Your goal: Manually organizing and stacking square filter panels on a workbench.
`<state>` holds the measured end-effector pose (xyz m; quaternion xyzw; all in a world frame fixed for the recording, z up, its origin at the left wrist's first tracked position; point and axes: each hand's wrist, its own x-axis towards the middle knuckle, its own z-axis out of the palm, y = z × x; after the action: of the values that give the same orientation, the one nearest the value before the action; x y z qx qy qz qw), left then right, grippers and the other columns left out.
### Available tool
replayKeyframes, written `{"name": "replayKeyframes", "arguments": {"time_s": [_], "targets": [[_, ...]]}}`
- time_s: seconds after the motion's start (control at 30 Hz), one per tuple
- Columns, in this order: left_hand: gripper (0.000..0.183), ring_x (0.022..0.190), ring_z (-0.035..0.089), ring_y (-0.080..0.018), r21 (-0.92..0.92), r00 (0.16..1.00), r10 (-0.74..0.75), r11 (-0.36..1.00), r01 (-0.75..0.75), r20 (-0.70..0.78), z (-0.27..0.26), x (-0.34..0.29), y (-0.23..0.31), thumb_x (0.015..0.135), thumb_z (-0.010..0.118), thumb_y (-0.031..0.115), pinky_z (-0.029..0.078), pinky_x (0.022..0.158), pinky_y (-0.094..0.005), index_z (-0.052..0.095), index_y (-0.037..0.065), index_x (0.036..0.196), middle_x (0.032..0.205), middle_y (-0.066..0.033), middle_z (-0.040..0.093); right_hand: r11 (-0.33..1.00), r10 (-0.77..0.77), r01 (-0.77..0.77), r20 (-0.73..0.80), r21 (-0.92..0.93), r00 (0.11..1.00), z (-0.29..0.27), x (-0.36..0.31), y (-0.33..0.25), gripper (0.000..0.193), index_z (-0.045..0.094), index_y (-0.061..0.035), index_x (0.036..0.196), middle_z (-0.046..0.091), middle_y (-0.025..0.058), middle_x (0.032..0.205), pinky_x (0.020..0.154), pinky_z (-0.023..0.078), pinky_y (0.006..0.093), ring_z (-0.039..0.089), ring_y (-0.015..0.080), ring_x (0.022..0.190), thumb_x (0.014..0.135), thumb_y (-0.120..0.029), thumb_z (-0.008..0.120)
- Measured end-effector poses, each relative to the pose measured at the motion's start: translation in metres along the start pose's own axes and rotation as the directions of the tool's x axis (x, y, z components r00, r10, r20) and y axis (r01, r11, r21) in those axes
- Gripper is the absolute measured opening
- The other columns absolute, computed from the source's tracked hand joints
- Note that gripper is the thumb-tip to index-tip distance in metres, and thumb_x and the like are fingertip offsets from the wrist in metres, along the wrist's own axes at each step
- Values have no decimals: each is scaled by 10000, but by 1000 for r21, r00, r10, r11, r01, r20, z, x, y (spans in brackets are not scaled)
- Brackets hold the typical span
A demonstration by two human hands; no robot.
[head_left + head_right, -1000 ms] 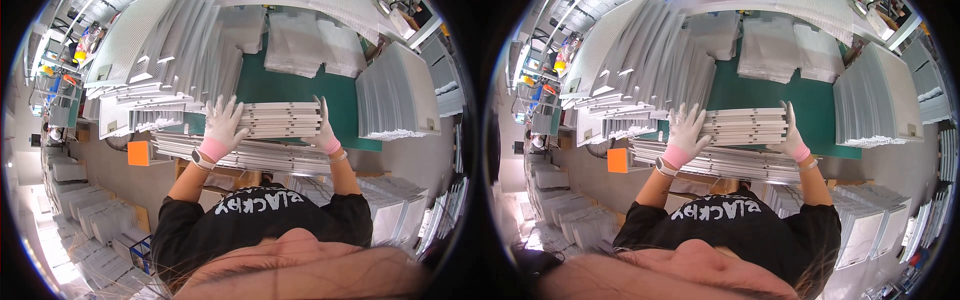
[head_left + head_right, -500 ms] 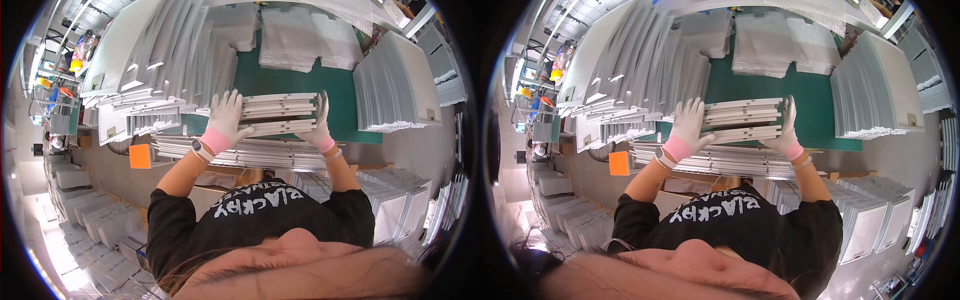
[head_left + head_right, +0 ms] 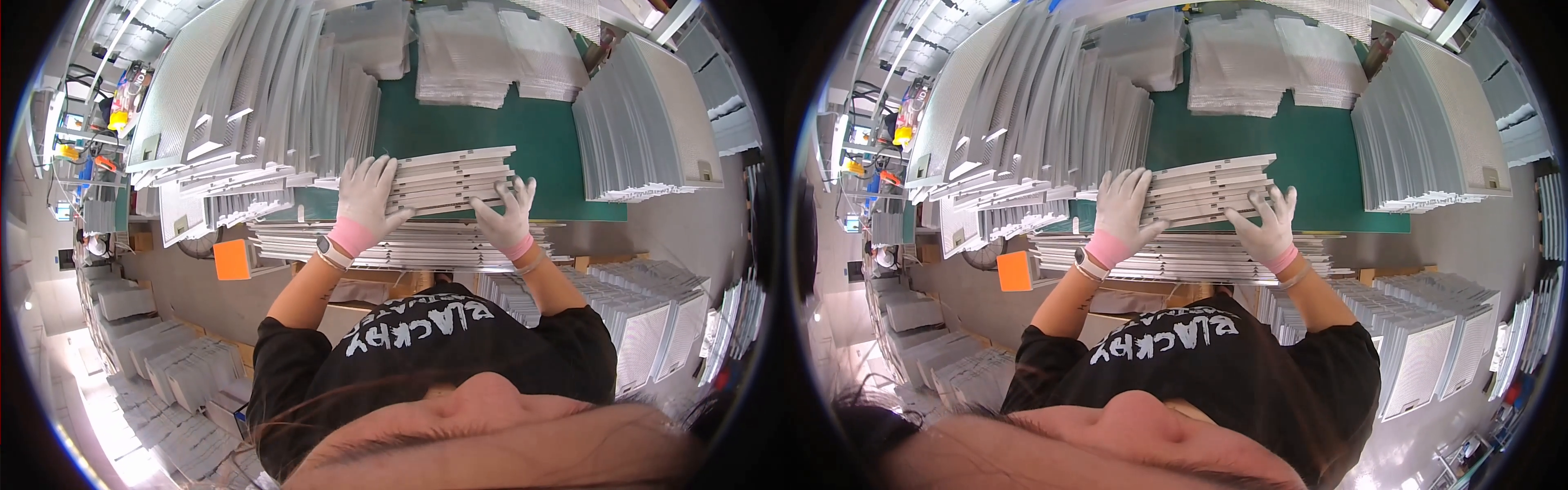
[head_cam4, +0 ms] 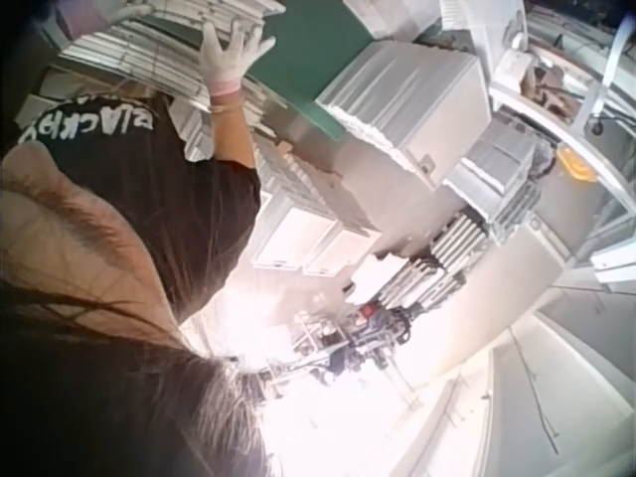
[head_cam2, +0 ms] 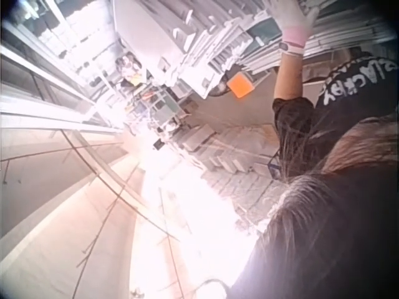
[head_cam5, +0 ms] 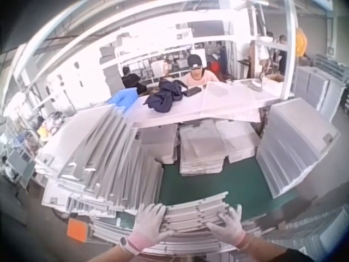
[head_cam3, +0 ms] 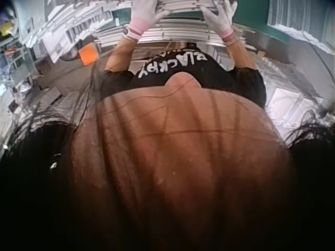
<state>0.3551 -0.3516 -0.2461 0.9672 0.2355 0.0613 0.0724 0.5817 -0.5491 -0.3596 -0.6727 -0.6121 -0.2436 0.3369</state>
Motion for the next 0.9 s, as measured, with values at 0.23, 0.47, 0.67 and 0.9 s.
{"name": "replayKeyframes", "arguments": {"time_s": [0.23,0.47,0.67,0.9], "targets": [[907,1417,410,-376,-7,1000,-4,1000,4,-1,-2,0,0,775,786,473,214,1228,-617,446,11,1478,1480,-186,490,999,-10,10,-2,32,1000,-15,3,-9,224,712,-278,961,600,50,1211,1093,236,705,444,371,1308,773,-164,750],[884,1428,393,-380,4,999,-19,1000,18,49,-2,-1,-1,815,763,468,205,1234,-608,427,15,1496,1496,-182,475,996,-72,76,78,-46,994,-27,25,-12,206,682,-241,1001,650,-39,1037,980,320,642,597,224,1097,819,-146,696],[913,1417,409,-373,-90,994,18,996,-8,104,-12,5,-6,795,801,459,230,1237,-566,423,28,1506,1487,-184,485,995,-103,102,52,21,993,-30,23,-13,200,688,-241,988,643,-42,1010,948,337,638,602,219,1067,812,-148,701],[981,1414,419,-370,-18,990,59,998,-57,130,-18,14,-11,751,837,501,240,1236,-565,424,36,1509,1485,-185,490,994,-110,109,39,20,993,-31,17,-15,191,700,-236,973,641,-35,1018,936,352,633,599,222,1075,805,-145,708]]}}
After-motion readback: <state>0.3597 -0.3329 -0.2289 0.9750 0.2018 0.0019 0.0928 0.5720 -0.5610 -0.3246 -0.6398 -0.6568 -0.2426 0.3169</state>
